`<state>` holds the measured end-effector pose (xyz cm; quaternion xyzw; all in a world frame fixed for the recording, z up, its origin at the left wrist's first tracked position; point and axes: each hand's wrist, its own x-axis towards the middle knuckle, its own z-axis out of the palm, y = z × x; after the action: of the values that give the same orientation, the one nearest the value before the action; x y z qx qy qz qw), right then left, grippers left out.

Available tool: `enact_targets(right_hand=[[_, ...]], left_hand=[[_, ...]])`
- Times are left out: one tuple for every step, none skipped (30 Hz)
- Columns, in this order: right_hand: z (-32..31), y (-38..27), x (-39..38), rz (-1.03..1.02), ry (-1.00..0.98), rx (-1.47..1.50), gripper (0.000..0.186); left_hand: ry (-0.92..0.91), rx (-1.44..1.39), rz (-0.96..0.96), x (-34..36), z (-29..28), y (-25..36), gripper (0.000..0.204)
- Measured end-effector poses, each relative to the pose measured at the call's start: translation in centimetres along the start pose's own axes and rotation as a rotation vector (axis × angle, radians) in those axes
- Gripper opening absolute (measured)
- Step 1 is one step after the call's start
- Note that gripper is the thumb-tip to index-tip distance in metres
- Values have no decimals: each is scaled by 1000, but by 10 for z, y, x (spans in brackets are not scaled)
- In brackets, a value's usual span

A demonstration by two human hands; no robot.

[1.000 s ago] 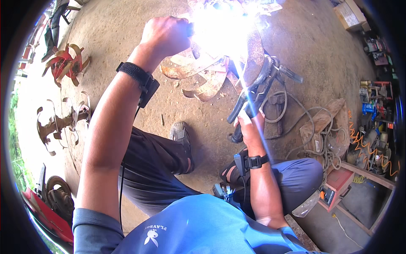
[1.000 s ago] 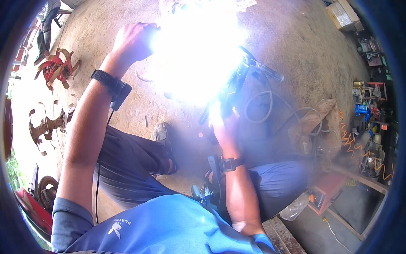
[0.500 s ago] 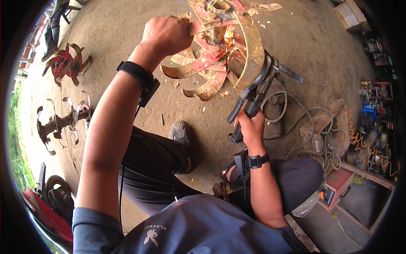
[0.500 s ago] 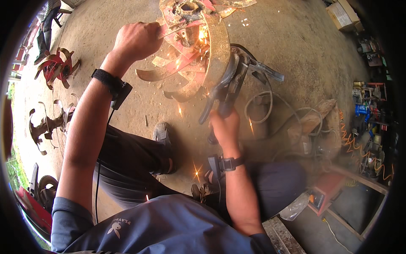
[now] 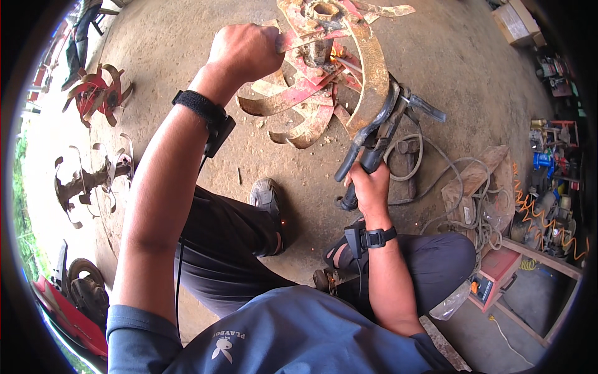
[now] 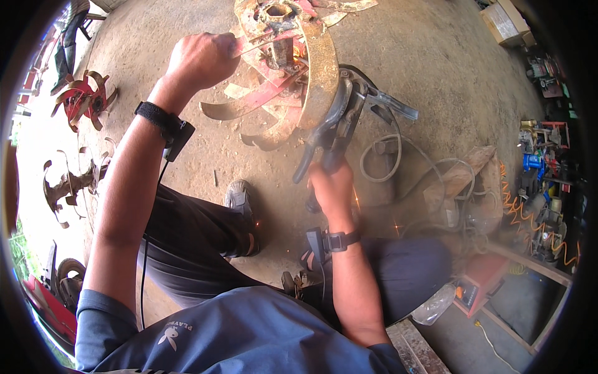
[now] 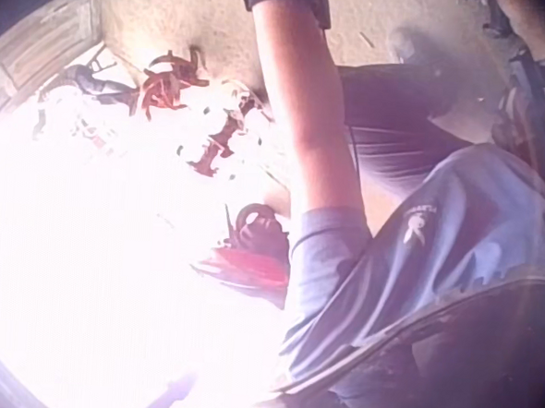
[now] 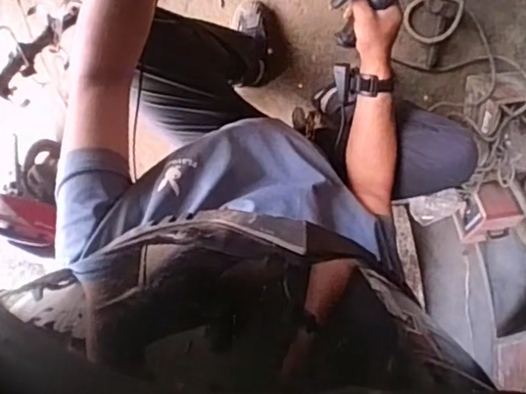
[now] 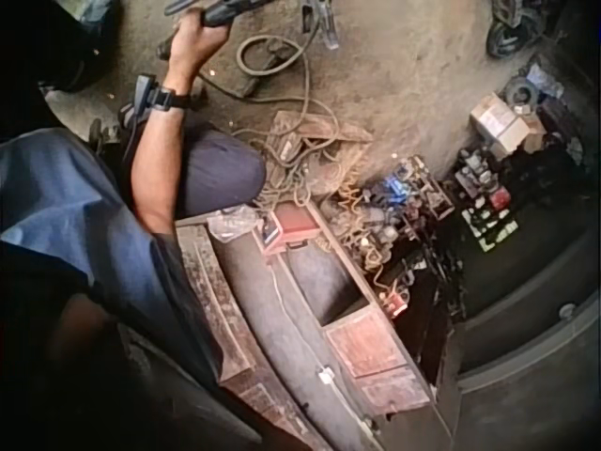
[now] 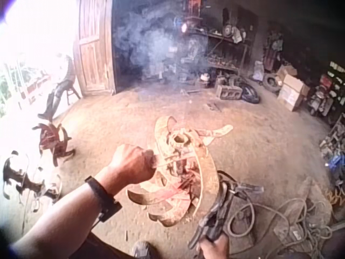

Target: Welding metal blades onto a rotary tiller assembly.

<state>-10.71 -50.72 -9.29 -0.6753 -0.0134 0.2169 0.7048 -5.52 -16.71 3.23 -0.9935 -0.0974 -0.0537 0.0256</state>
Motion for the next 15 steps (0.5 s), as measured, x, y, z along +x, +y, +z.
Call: enact_targets(right_hand=[[0, -1, 0, -10, -2, -14, 11], [-1, -2, 0, -20, -4, -28, 11], [-2, -3, 0, -20, -6, -28, 11], [-3, -4, 0, -56, -10, -46, 11], [-3, -5, 1, -91, -13, -64, 11], [-3, -5, 1, -80, -17, -52, 11], [-4, -5, 1, -79, -15, -52, 11], [-3, -4, 2, -57, -24, -40, 11], [-2, -3, 2, -35, -32, -28, 11], [-2, -1, 1, -7, -9, -51, 11], [-1, 0, 1, 26, -13, -73, 11], [-2, 1, 1, 33, -22, -64, 12], [-2, 2, 0, 58, -9, -43, 13], [-2, 3, 1, 5, -11, -31, 14], [-3, 3, 1, -13, -5, -28, 14]], left_hand=[[11, -11, 0, 0, 0, 0, 41], [-9, -17, -15, -1, -1, 1, 42], [22, -21, -3, -1, -2, 1, 42], [-10, 12, -8, 0, -2, 2, 38], [-45, 49, -22, 0, -3, 2, 35], [-44, 43, -13, 0, -3, 2, 35], [-35, 34, -17, 0, -4, 2, 34], [-40, 23, -17, 1, -4, 2, 33], [-26, 26, -19, 1, -4, 1, 33], [-38, 31, 24, 0, -4, -1, 34], [-65, 39, 48, 0, -4, -2, 34], [-56, 34, 50, -1, -3, -2, 37], [-18, 22, 79, -1, -3, -3, 37], [-4, 27, 46, 0, -1, -2, 34], [9, 31, 13, 0, 0, -1, 32]])
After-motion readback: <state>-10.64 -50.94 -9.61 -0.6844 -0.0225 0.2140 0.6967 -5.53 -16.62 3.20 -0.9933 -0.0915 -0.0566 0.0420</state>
